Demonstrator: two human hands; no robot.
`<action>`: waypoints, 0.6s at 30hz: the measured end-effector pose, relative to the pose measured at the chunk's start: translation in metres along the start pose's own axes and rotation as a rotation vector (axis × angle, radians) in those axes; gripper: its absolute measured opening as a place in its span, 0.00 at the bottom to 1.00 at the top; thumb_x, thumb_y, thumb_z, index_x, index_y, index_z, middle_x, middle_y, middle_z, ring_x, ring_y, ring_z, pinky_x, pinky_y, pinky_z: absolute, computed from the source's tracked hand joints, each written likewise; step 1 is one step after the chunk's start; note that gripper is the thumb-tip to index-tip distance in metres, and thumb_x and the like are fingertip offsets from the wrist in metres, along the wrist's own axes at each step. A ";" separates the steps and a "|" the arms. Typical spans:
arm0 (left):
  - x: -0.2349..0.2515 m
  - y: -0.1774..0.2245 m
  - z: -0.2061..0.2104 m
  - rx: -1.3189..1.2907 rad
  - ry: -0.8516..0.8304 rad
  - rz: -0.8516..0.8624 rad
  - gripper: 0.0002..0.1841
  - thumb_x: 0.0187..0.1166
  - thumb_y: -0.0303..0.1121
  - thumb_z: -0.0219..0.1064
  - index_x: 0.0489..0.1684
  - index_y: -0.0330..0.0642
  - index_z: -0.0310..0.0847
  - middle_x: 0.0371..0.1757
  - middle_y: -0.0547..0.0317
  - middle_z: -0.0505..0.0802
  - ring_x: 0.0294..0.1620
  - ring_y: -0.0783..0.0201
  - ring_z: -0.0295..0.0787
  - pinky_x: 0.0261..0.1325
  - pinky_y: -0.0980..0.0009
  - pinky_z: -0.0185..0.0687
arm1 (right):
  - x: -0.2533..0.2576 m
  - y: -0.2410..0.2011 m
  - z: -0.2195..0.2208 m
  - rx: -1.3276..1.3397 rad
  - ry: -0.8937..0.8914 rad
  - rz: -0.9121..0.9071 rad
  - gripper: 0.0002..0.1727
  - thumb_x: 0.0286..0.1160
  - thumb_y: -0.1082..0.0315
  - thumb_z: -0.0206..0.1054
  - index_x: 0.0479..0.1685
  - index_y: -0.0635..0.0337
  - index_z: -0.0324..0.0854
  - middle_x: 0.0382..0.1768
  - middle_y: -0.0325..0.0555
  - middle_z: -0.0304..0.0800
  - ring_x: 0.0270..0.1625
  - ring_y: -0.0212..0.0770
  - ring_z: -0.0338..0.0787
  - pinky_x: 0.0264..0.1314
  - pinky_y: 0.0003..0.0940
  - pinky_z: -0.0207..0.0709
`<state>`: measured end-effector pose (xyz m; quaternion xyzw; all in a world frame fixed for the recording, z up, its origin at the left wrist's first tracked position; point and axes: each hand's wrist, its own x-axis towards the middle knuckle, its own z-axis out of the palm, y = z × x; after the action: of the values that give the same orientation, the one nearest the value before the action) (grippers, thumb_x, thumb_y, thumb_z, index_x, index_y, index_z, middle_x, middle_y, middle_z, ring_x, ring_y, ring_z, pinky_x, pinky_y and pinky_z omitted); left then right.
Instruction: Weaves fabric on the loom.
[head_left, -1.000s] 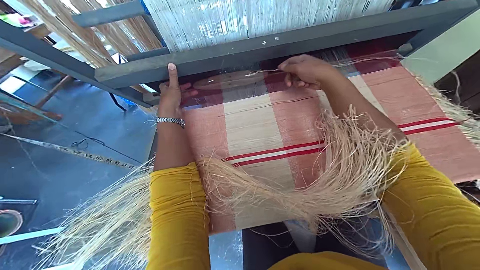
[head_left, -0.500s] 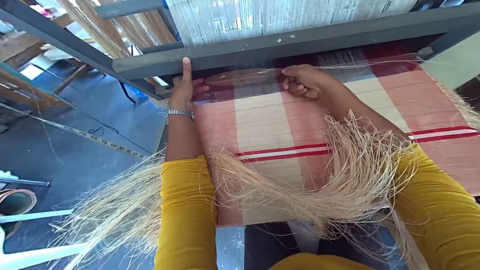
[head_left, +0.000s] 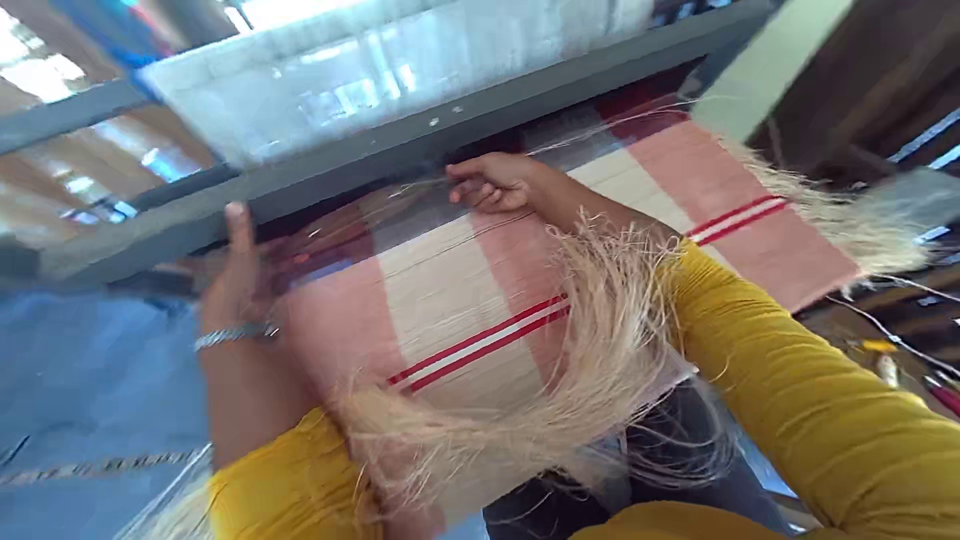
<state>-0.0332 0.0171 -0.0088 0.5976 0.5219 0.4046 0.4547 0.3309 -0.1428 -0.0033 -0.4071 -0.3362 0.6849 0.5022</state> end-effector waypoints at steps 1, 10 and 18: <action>0.003 -0.006 -0.016 0.025 -0.003 0.040 0.56 0.63 0.81 0.64 0.88 0.48 0.61 0.63 0.48 0.91 0.54 0.53 0.94 0.56 0.50 0.92 | -0.011 -0.002 -0.004 -0.064 0.016 -0.045 0.17 0.94 0.55 0.51 0.59 0.59 0.76 0.23 0.37 0.82 0.09 0.21 0.62 0.09 0.15 0.54; -0.001 -0.027 -0.054 0.152 0.138 -0.001 0.25 0.83 0.42 0.69 0.72 0.39 0.70 0.49 0.60 0.85 0.35 0.74 0.85 0.39 0.72 0.86 | -0.136 -0.048 -0.149 -1.015 1.063 -0.441 0.18 0.89 0.61 0.58 0.62 0.64 0.85 0.55 0.56 0.93 0.55 0.49 0.93 0.65 0.51 0.84; 0.006 -0.036 -0.053 0.215 0.064 -0.119 0.20 0.90 0.48 0.56 0.66 0.42 0.78 0.47 0.65 0.90 0.42 0.76 0.87 0.47 0.72 0.84 | -0.178 -0.043 -0.237 -1.330 1.298 -0.163 0.28 0.94 0.51 0.44 0.78 0.56 0.76 0.74 0.56 0.83 0.86 0.61 0.69 0.85 0.79 0.42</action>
<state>-0.0929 0.0316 -0.0301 0.5977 0.6108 0.3375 0.3946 0.5904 -0.2902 -0.0312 -0.8892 -0.3404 -0.0474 0.3022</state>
